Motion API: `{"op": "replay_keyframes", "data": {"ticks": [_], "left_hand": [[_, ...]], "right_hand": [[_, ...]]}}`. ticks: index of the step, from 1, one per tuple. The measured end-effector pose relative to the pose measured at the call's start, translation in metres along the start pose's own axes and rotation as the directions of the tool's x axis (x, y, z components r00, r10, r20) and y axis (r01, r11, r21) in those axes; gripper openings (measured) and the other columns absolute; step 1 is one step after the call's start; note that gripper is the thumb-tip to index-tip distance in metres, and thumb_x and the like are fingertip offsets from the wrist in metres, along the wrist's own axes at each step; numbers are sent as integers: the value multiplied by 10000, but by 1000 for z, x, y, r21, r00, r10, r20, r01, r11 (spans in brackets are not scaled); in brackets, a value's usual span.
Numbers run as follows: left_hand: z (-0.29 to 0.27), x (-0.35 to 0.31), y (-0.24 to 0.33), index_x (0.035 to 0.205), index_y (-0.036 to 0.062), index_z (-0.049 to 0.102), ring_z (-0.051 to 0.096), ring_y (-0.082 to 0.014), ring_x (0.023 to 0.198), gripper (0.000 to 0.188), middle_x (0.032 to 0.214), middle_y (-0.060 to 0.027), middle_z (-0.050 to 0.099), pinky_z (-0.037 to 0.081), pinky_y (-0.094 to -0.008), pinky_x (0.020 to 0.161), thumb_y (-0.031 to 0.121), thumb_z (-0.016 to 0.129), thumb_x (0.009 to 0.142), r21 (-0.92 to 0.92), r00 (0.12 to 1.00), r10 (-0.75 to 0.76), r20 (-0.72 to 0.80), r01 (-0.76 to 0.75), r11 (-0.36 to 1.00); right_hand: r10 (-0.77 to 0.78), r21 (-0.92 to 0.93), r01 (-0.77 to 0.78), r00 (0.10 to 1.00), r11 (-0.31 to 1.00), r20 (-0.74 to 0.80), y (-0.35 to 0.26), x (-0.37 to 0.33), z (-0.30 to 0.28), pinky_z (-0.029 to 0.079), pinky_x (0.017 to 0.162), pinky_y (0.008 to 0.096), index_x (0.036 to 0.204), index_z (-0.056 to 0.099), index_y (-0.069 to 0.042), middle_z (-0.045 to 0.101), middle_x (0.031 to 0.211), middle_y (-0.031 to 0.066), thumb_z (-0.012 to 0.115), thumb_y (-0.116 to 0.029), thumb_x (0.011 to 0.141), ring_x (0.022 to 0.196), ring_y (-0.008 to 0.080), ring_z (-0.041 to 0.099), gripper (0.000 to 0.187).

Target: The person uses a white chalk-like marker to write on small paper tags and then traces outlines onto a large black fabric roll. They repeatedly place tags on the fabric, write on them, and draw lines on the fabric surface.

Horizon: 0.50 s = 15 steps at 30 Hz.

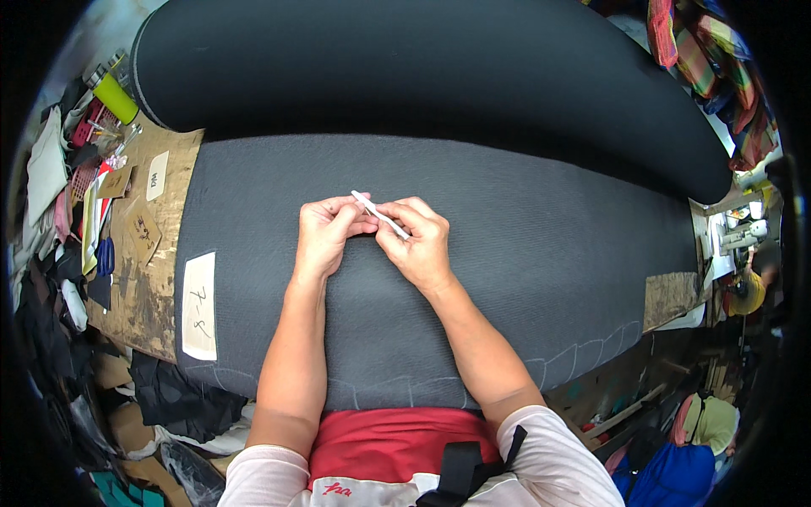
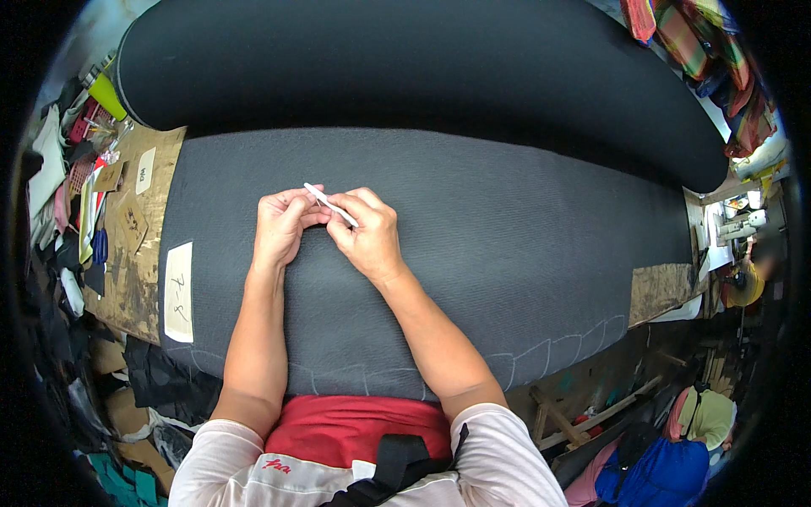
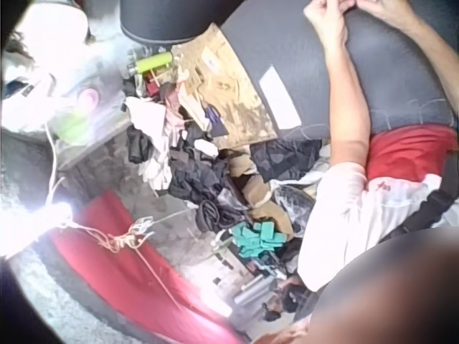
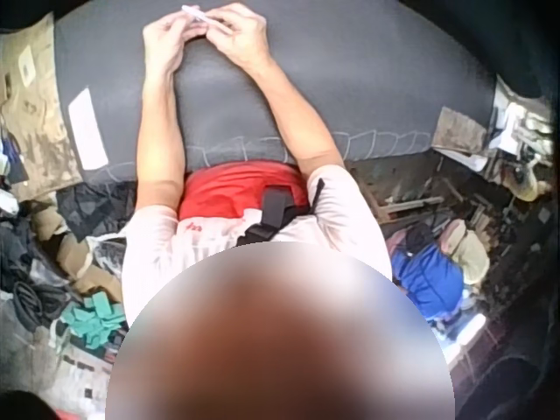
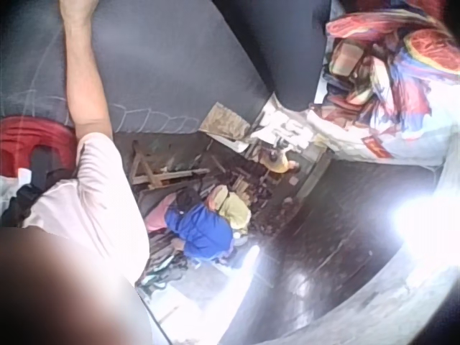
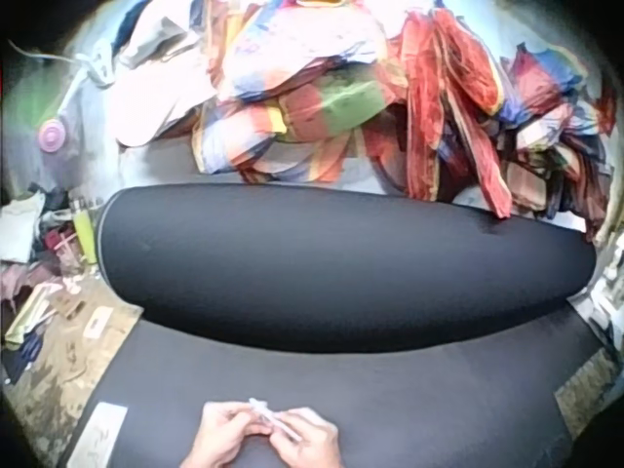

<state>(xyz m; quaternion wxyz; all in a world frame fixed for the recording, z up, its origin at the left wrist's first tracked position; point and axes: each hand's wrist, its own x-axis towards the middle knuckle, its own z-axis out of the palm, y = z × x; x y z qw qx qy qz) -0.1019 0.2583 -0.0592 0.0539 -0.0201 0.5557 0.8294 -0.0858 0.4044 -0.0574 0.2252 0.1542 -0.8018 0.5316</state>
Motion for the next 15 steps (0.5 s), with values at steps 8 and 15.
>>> {"op": "replay_keyframes", "data": {"ticks": [8, 15], "left_hand": [[-3, 0, 1, 887, -100, 646, 680, -189, 686, 163, 809, -180, 669, 583, -258, 619, 10, 526, 883, 71, 1000, 9, -18, -7, 997], [-2, 1, -1, 876, -85, 641, 666, -167, 645, 140, 778, -152, 666, 572, -245, 586, 39, 575, 883, 152, 999, 5, -45, 2, 988]], "right_hand": [[-81, -91, 78, 996, 993, -34, -4, 1, 0, 521, 544, 268, 885, 690, -13, 649, 810, 99, 664, 44, 673, 659, 174, 647, 221], [-103, -115, 98, 994, 989, -33, -2, 1, 0, 509, 514, 264, 870, 683, -1, 609, 766, 74, 655, 70, 680, 598, 152, 609, 204]]}}
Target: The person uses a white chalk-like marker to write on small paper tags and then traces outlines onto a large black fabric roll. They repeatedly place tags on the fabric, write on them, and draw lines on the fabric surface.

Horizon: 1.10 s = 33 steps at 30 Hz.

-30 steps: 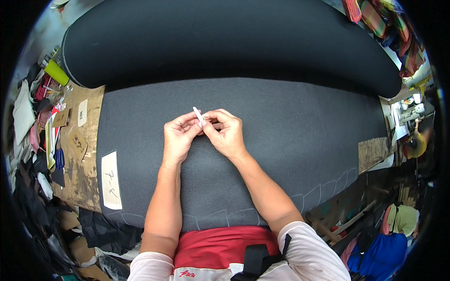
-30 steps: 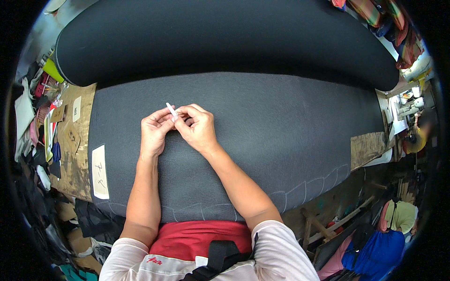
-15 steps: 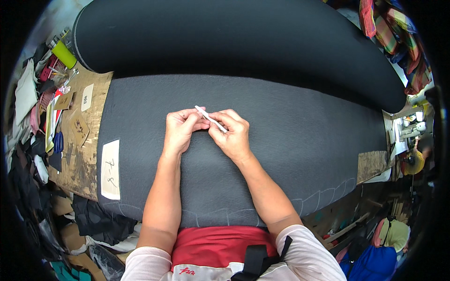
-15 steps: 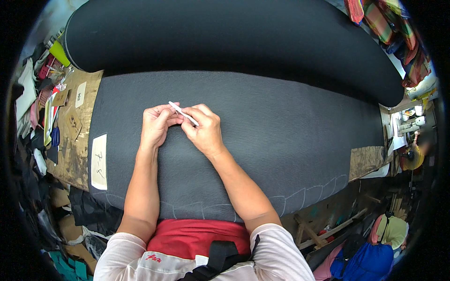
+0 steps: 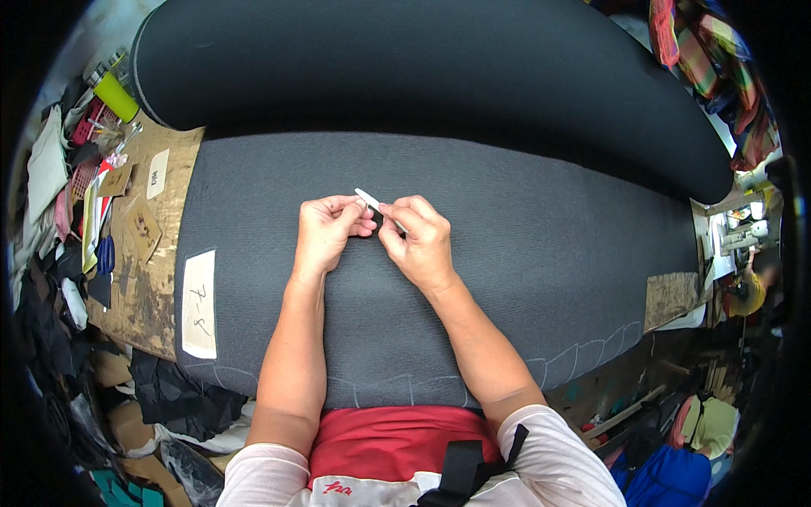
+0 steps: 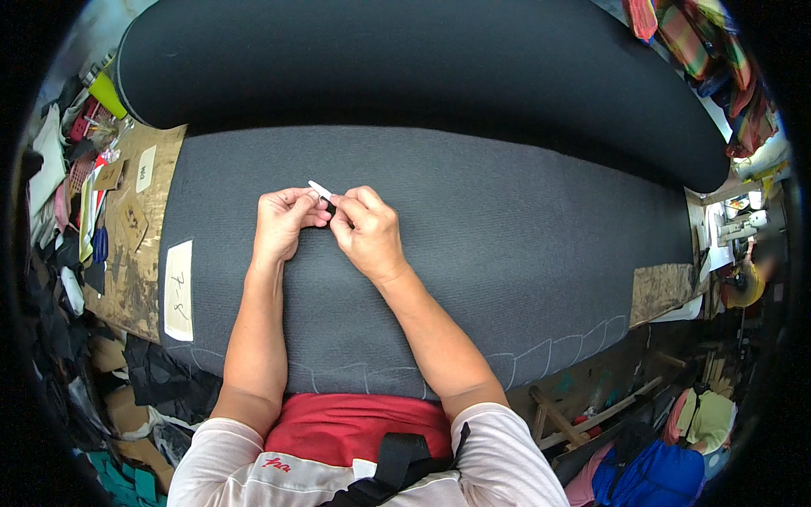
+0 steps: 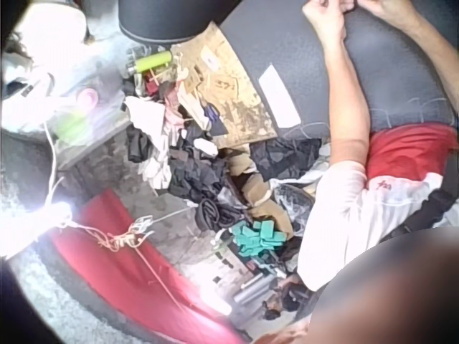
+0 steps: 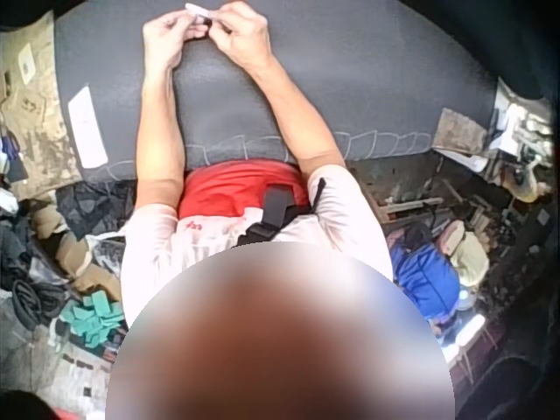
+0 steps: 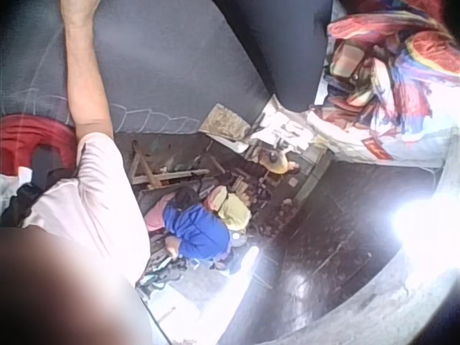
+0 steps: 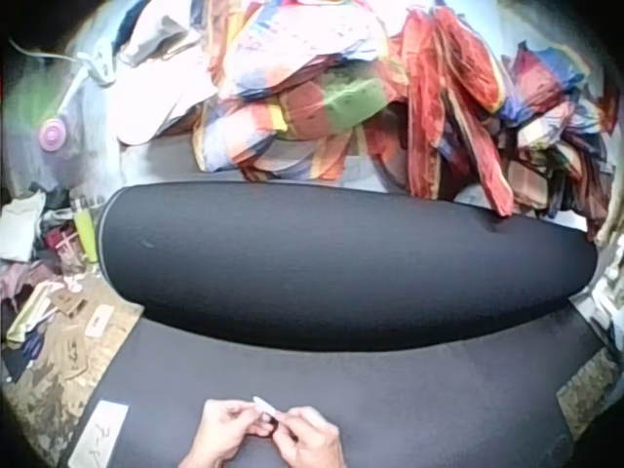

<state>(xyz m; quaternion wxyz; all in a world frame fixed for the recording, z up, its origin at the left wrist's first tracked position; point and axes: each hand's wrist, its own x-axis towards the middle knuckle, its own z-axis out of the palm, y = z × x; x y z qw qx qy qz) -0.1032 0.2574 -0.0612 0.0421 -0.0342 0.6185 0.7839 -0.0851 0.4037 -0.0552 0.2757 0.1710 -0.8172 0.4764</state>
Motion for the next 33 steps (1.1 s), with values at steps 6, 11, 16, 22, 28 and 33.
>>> {"op": "replay_keyframes", "data": {"ticks": [6, 11, 16, 22, 28, 33], "left_hand": [[4, 0, -3, 889, -77, 640, 626, -121, 594, 145, 723, -103, 646, 526, -207, 534, 60, 593, 889, 20, 999, 17, -33, -16, 1000], [4, 1, -5, 891, -85, 641, 628, -123, 609, 122, 725, -105, 649, 524, -225, 547, 19, 583, 865, 68, 998, 58, -35, -56, 996], [4, 4, -4, 872, -75, 636, 633, -130, 612, 129, 720, -112, 647, 530, -228, 560, 24, 555, 852, 50, 998, 42, -48, -40, 998], [7, 8, 1, 902, -63, 635, 651, -137, 656, 152, 755, -113, 656, 549, -228, 596, 75, 583, 866, -52, 999, -4, -36, 2, 999], [2, 11, -3, 973, -45, 653, 637, -123, 729, 171, 821, -98, 672, 532, -232, 652, 92, 626, 875, -35, 999, -5, 51, 7, 999], [5, 16, -13, 980, -30, 653, 621, -109, 756, 151, 838, -87, 673, 516, -244, 689, 79, 600, 889, 55, 996, -20, 91, 15, 998]], "right_hand": [[20, -20, -20, 1000, 1000, -3, 3, -1, 1, 502, 519, 256, 863, 689, 5, 613, 772, 77, 650, 79, 682, 606, 145, 612, 200], [265, 233, -275, 961, 933, 72, 7, -5, 4, 490, 510, 221, 920, 662, 51, 637, 785, 79, 637, 46, 763, 572, 110, 598, 159], [568, 558, -690, 713, 461, 412, 12, -4, 2, 451, 439, 197, 1006, 609, 86, 638, 788, 93, 565, 7, 868, 522, 94, 570, 165], [570, 609, -682, 709, 404, 416, 15, -2, 2, 421, 404, 196, 1061, 579, 83, 635, 796, 101, 531, 2, 888, 500, 88, 554, 197], [562, 638, -676, 709, 369, 426, 13, 0, 4, 404, 384, 196, 1103, 540, 70, 630, 785, 96, 528, -8, 893, 478, 84, 534, 225], [530, 604, -688, 713, 403, 459, 11, 4, -2, 346, 351, 173, 1167, 488, 31, 594, 690, 40, 573, -79, 902, 437, 46, 478, 300]]}}
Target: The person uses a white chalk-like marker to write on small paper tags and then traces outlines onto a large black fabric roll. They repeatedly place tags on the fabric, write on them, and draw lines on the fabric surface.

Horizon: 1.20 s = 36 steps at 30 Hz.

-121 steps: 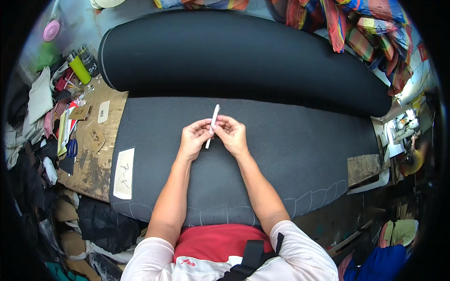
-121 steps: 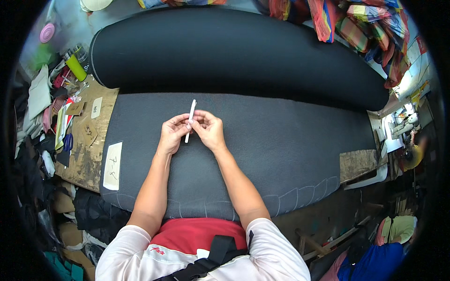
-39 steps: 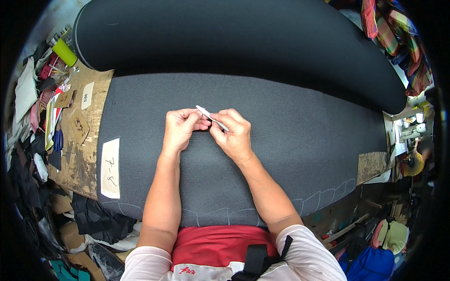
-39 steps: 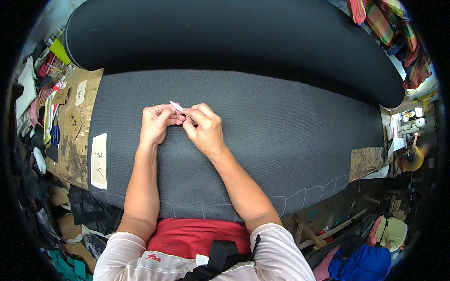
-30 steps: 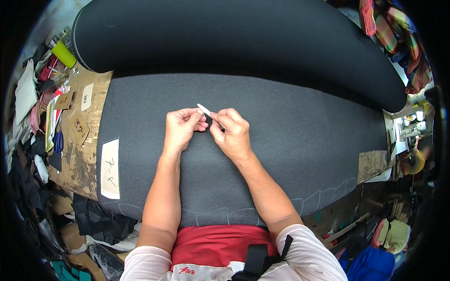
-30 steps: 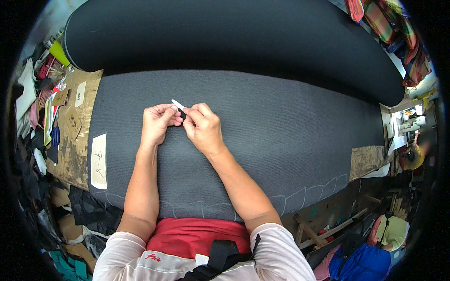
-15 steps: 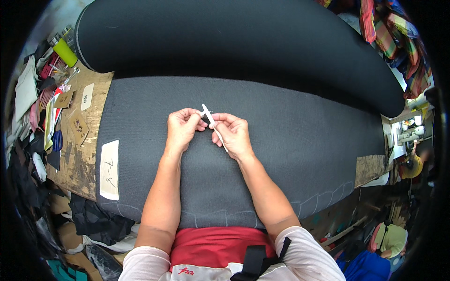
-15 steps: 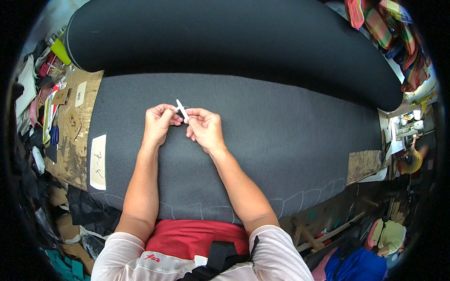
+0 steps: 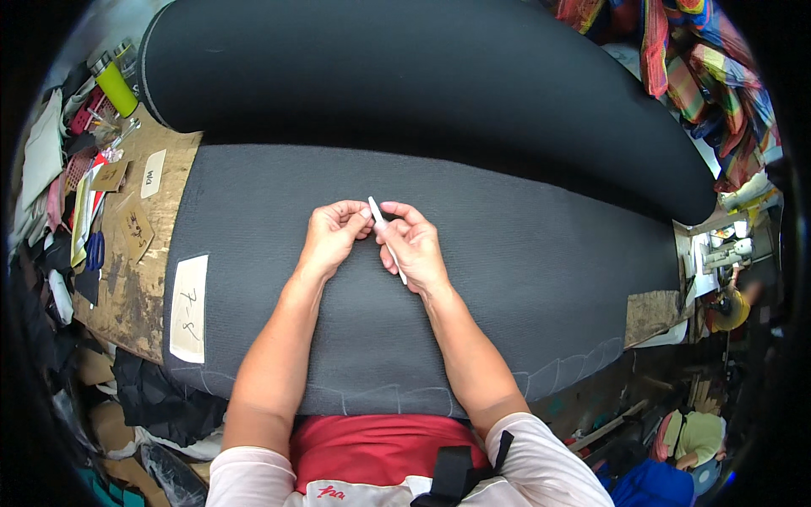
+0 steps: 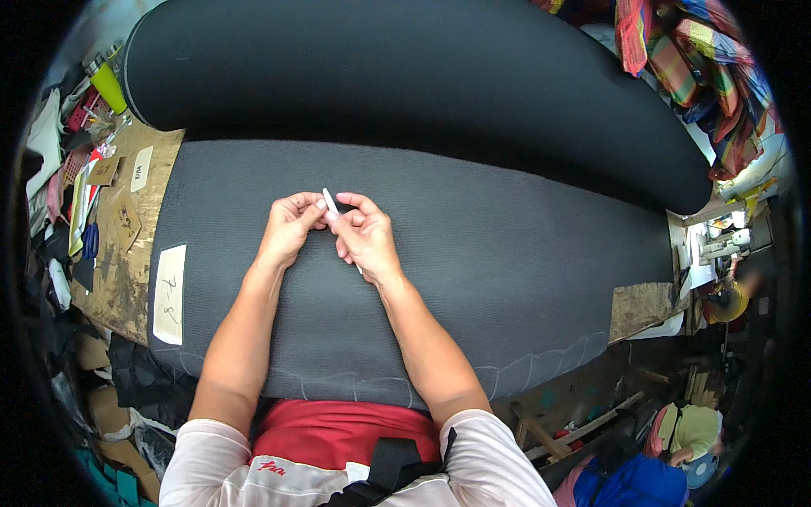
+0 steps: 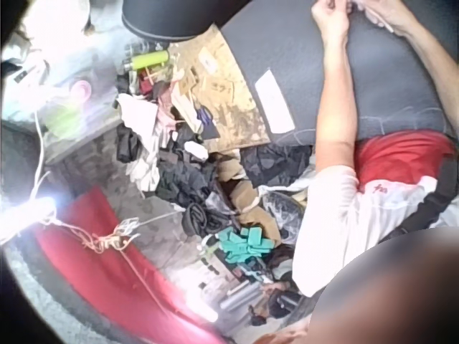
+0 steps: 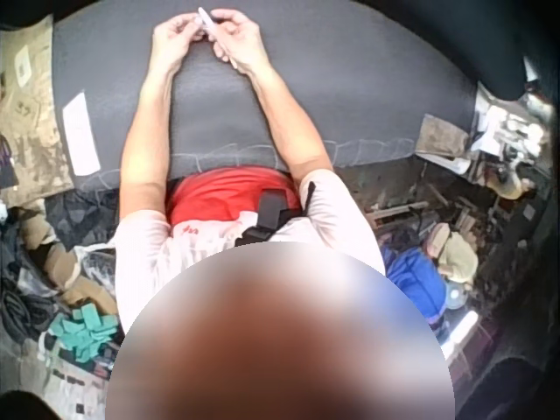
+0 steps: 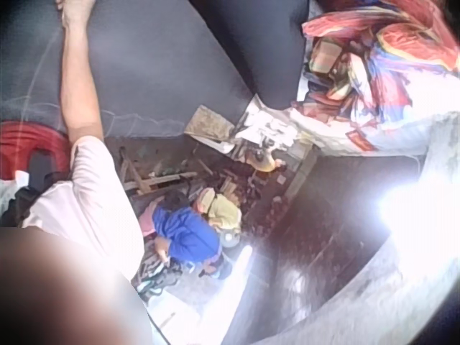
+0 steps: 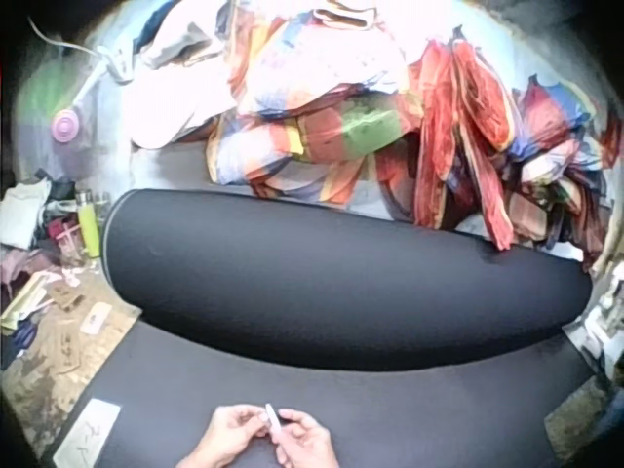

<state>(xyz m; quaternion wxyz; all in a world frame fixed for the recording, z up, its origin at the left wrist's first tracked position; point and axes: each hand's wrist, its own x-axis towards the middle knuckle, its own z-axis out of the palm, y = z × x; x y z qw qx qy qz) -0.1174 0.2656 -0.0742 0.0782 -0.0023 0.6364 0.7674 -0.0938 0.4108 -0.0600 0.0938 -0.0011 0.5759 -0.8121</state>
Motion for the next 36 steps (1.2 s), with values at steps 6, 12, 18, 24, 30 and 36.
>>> {"op": "replay_keyframes", "data": {"ticks": [6, 12, 18, 24, 30, 36], "left_hand": [[1, -5, -7, 975, -17, 632, 593, -95, 782, 154, 851, -49, 648, 489, -242, 724, 106, 562, 914, 86, 991, 78, 110, -88, 992], [-5, -6, -5, 959, -10, 618, 555, -84, 750, 141, 813, -22, 609, 470, -233, 708, 110, 557, 917, 114, 990, 66, 124, -80, 990], [-9, -5, 0, 954, 2, 616, 566, -86, 768, 134, 838, -22, 613, 475, -234, 730, 121, 567, 920, 139, 989, 14, 146, -35, 990], [-9, -4, 2, 957, 6, 610, 578, -88, 778, 136, 837, -29, 615, 483, -229, 742, 132, 571, 923, 161, 988, -6, 157, -20, 987], [-11, -3, 4, 958, 9, 611, 603, -100, 777, 135, 833, -38, 624, 501, -238, 757, 134, 574, 921, 104, 989, -14, 145, -1, 995], [-14, -3, 6, 977, -16, 602, 618, -122, 790, 134, 847, -64, 631, 515, -249, 767, 100, 557, 926, 46, 990, -47, 136, 41, 998]], "right_hand": [[9, -33, -10, 999, 999, -40, 3, 2, 4, 400, 421, 190, 1122, 518, -12, 557, 662, 9, 575, -123, 924, 482, 44, 476, 234], [15, 146, -14, 1000, 989, -4, 0, 4, -8, 408, 446, 227, 1102, 542, -33, 522, 651, 1, 527, -160, 954, 480, 65, 438, 196], [14, 204, -1, 998, 979, -62, -2, 8, -12, 396, 432, 222, 992, 566, -34, 515, 638, 0, 581, -169, 926, 458, 56, 428, 151], [-28, 101, 38, 995, 994, -99, -8, 8, -18, 396, 406, 198, 941, 608, -1, 524, 671, -7, 607, -168, 912, 458, 44, 463, 169], [13, 162, 24, 975, 986, -221, -17, 8, -26, 379, 375, 203, 937, 612, 5, 552, 687, 28, 621, -207, 905, 445, 42, 465, 214], [6, 217, 42, 977, 975, -214, -18, 10, -32, 362, 373, 186, 912, 567, -29, 525, 632, -9, 659, -218, 881, 427, 25, 439, 212]]}}
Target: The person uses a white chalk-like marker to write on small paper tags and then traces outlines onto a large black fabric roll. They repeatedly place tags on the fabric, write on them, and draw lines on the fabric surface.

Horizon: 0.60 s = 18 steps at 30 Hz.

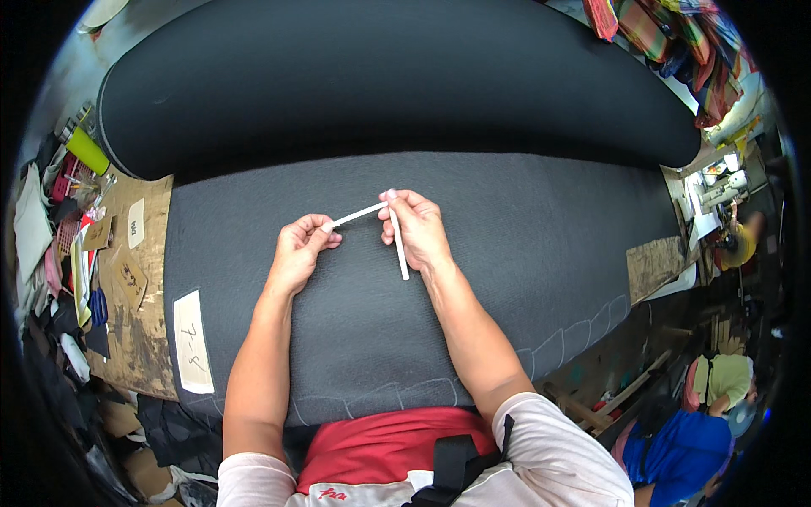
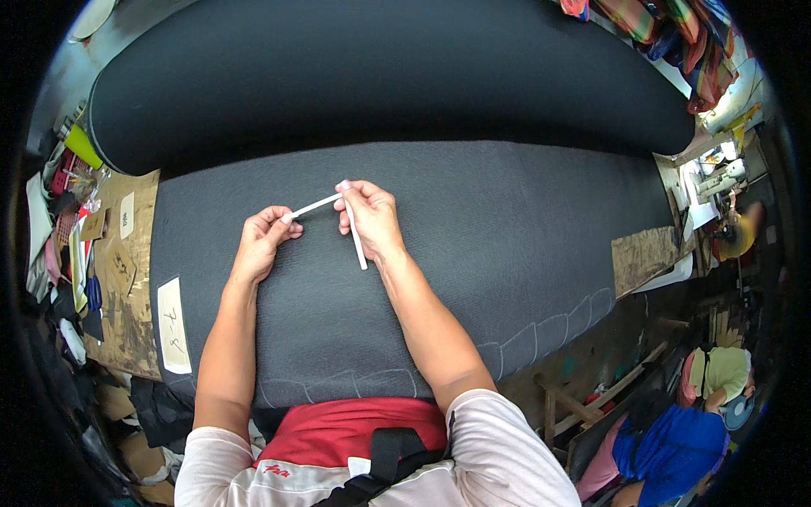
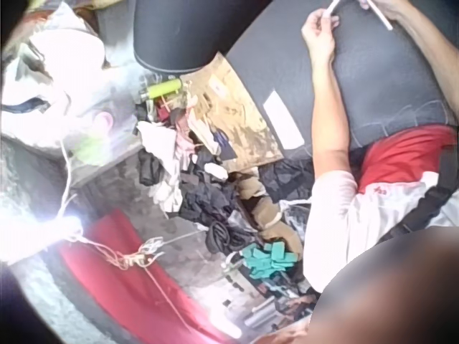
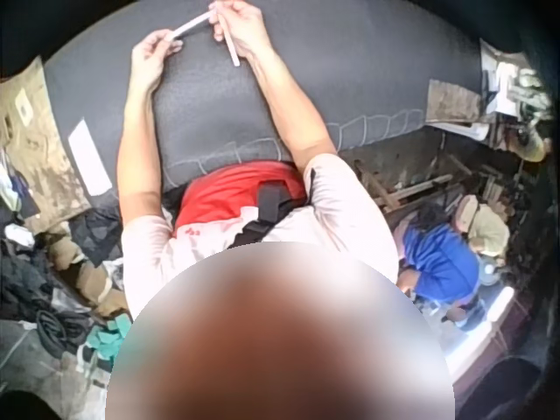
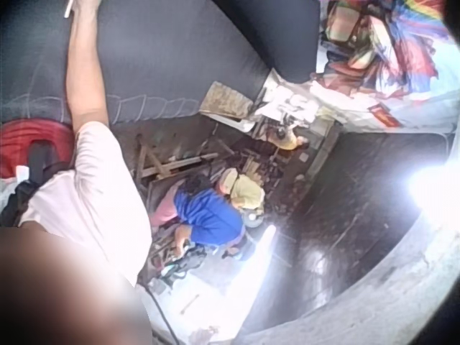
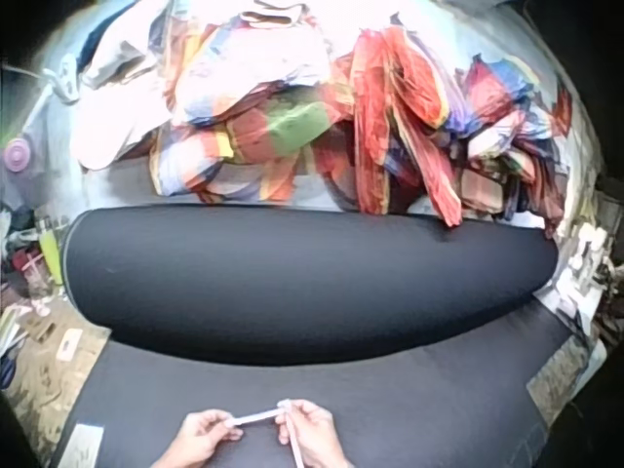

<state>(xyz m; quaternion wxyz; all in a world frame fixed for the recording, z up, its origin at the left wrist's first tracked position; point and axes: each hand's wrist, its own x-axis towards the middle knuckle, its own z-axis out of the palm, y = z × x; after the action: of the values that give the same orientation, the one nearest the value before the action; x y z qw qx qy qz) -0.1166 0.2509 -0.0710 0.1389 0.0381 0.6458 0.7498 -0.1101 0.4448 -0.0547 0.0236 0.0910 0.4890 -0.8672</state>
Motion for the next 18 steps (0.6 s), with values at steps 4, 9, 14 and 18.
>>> {"op": "replay_keyframes", "data": {"ticks": [4, 9, 14, 18], "left_hand": [[-1, 1, -1, 948, 8, 601, 633, -122, 782, 119, 837, -62, 629, 536, -248, 763, 117, 558, 927, -3, 1000, 0, -3, 0, 1000], [-4, 1, -1, 963, -15, 595, 638, -142, 800, 134, 854, -80, 627, 543, -266, 775, 108, 558, 926, -70, 1000, 2, -2, -2, 998], [-7, 2, -2, 966, -20, 587, 644, -155, 799, 141, 854, -91, 623, 557, -276, 767, 112, 552, 929, -100, 1000, 5, 17, -3, 995], [-10, 3, -1, 970, -19, 581, 647, -166, 800, 138, 843, -95, 622, 562, -291, 766, 107, 541, 934, -201, 999, -8, 31, 14, 980]], "right_hand": [[7, -70, -7, 1000, 998, 3, -2, 2, -3, 358, 387, 197, 878, 569, -49, 542, 657, 10, 634, -174, 896, 427, 43, 429, 141], [23, -25, -26, 994, 999, -105, -6, 2, -5, 346, 379, 192, 860, 572, -44, 534, 660, 11, 658, -154, 876, 420, 39, 414, 141], [-18, -96, 13, 999, 995, -49, -11, 5, -10, 345, 369, 195, 903, 590, -15, 546, 684, 23, 636, -183, 893, 422, 39, 432, 174], [19, 7, -18, 992, 1000, -124, -12, 6, -12, 368, 402, 212, 884, 585, -21, 550, 706, 28, 636, -158, 890, 458, 54, 457, 146]]}}
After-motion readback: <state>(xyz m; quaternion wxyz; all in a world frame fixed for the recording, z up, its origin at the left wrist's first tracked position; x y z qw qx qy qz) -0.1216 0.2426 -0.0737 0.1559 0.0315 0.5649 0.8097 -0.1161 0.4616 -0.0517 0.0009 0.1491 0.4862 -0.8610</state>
